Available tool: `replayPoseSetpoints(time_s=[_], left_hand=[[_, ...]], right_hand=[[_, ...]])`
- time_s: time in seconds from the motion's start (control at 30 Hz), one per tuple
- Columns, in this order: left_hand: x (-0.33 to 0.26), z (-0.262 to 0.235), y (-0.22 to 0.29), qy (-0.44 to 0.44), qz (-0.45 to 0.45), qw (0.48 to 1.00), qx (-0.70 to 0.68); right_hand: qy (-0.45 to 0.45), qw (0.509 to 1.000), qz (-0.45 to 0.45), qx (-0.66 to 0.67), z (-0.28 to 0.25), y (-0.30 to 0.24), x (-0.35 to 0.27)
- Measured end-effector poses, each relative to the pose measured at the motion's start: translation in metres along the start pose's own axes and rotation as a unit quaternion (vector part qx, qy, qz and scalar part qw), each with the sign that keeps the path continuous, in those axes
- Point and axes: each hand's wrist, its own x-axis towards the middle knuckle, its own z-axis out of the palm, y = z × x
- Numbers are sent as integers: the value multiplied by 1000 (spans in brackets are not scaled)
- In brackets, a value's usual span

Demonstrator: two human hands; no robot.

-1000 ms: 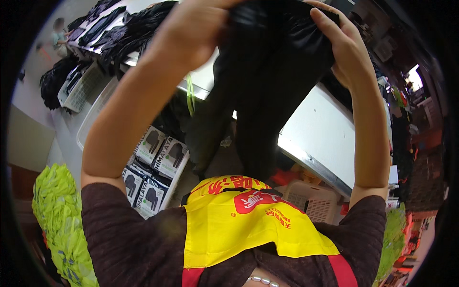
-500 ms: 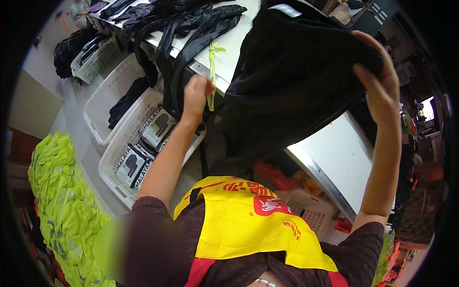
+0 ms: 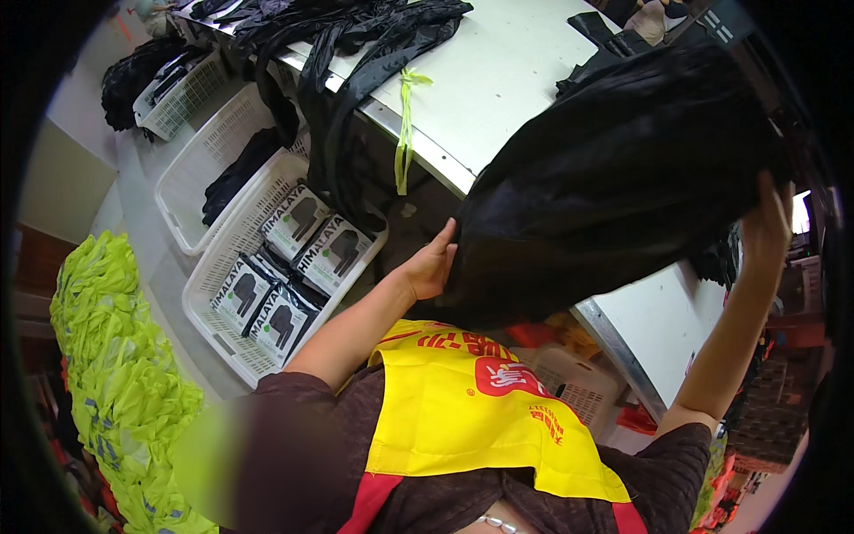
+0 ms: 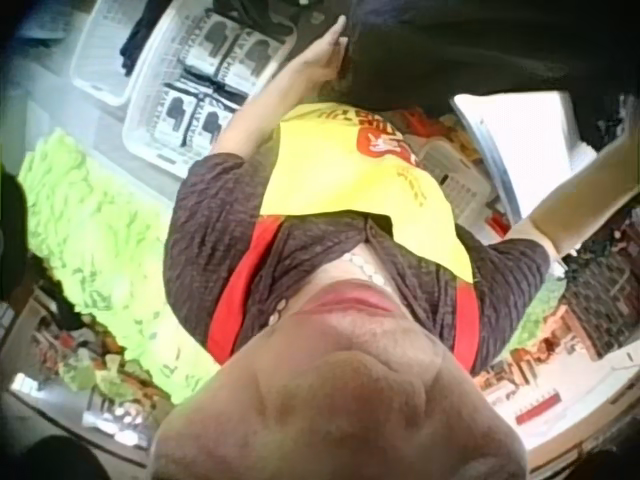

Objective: The person folds black trousers on a white table. They lay each pair flat, fold the legs together, fold the garment in half or thirds, and place the folded item into a white basket. The process repeats for multiple pairs.

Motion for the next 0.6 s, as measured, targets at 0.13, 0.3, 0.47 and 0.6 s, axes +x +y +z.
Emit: replayPoseSetpoints(time_s=[0.13,0.3,0.47,0.6], left_hand=[[-16,7,36,-12,254,964,-85],[-56,-38,83,76,313,916,240],[-133,15,68,-23,360,922,142],[-165,34,43,-7,253,941,226]], right_hand=[[9,999,-16,-40,-87,-32,1],[66,947,82,-302,-142,-30,-12],[95,874,151,-451,-201,-76,-48],[64,813,184,-548,-196,-121,-42]])
